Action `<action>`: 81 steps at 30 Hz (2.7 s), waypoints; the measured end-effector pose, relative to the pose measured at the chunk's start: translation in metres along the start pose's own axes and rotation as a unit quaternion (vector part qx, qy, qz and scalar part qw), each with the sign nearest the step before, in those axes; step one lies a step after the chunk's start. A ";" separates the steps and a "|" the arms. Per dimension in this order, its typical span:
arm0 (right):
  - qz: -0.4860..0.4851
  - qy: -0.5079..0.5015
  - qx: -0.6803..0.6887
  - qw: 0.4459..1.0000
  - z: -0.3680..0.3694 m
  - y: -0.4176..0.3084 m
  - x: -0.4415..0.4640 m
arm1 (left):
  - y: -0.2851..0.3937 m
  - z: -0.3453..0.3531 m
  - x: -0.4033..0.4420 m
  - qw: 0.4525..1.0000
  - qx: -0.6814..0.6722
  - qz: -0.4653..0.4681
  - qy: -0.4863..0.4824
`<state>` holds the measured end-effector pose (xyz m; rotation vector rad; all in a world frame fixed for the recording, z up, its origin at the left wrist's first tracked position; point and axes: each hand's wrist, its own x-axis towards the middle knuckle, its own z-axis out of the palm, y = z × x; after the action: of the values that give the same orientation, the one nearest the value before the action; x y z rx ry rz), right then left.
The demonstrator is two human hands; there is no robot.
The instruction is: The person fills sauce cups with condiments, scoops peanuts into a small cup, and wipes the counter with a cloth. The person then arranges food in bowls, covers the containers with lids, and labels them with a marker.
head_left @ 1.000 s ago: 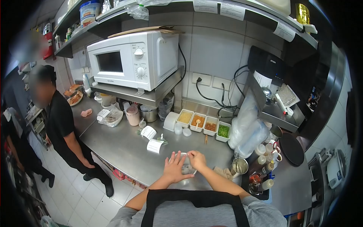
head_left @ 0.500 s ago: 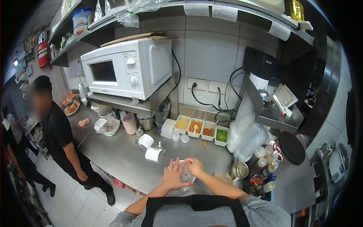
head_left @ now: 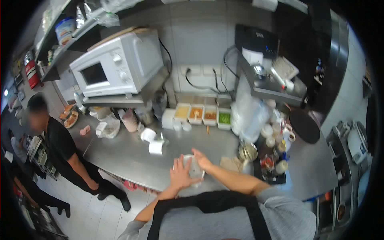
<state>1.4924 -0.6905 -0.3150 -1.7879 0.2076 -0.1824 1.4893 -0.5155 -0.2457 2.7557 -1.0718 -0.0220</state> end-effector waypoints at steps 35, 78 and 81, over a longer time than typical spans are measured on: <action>0.169 0.431 -0.136 0.876 -0.437 0.135 -0.199 | 0.392 -0.004 -0.082 0.627 -0.719 0.211 -0.214; 0.160 0.081 0.233 0.956 -0.268 0.042 -0.440 | 0.408 -0.004 -0.008 0.815 -0.488 0.171 0.260; 0.089 -0.016 0.224 0.970 -0.234 -0.017 -0.377 | 0.273 -0.026 -0.007 0.777 -0.518 0.025 0.358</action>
<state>1.0724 -0.8181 -0.2502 -1.3134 0.2780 -0.0633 1.3039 -0.7038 -0.1721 1.4951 -0.5992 0.3173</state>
